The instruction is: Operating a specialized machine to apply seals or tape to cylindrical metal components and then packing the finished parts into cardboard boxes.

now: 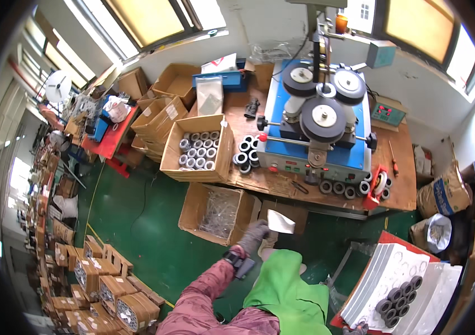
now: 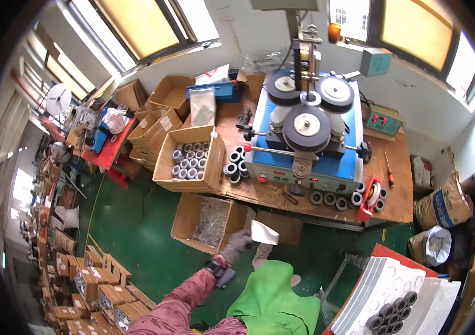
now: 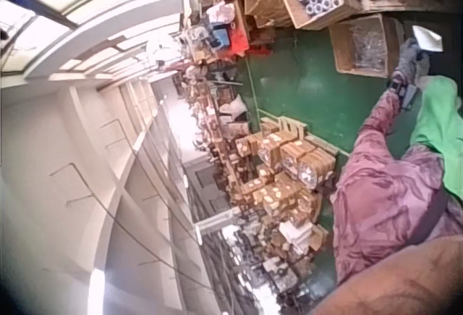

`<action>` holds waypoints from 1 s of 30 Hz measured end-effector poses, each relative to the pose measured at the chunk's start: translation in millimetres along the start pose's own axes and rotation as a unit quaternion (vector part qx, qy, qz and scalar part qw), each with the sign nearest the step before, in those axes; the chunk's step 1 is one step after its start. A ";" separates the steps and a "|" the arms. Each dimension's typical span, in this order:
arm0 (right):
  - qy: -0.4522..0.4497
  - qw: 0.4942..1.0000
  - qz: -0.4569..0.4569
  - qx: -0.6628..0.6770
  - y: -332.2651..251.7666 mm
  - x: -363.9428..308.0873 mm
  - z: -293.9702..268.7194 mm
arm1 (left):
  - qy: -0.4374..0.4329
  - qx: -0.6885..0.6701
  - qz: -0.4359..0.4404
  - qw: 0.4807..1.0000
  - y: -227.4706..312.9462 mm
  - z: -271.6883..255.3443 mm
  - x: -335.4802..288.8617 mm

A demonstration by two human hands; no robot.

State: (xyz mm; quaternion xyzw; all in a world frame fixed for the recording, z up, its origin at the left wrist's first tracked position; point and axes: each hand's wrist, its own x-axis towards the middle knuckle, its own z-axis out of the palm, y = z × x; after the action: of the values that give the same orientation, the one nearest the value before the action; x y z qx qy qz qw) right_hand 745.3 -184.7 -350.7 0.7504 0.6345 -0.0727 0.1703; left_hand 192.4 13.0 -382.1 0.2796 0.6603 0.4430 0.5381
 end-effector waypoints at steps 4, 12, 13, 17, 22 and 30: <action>-0.077 0.997 0.017 0.019 9.2 5.2 4.6 | 0.159 -0.124 0.048 0.978 -10.2 -110.7 5.1; -0.122 0.977 -0.143 -0.102 37.3 -6.0 71.2 | 0.296 -0.163 0.125 0.933 6.0 -236.2 51.9; -0.126 0.960 -0.206 -0.140 61.1 -8.6 95.2 | 0.308 -0.137 0.131 0.932 6.4 -248.7 60.2; -0.112 0.964 -0.201 -0.131 83.4 24.6 135.8 | 0.338 -0.141 0.096 0.926 -8.6 -304.4 64.3; -0.154 0.983 -0.067 0.070 -81.0 79.8 14.2 | 0.366 -0.148 0.027 0.918 -49.3 -331.5 124.1; -0.197 0.944 -0.035 0.262 -266.9 158.4 -107.1 | 0.429 -0.225 0.017 0.875 -33.6 -307.6 164.7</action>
State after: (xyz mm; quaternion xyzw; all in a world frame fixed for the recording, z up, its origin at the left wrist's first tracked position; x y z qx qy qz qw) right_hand 502.2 36.1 -346.1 0.7162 0.5730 -0.3890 0.0867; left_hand -142.4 49.7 -479.4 -0.0556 0.7037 0.6652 0.2431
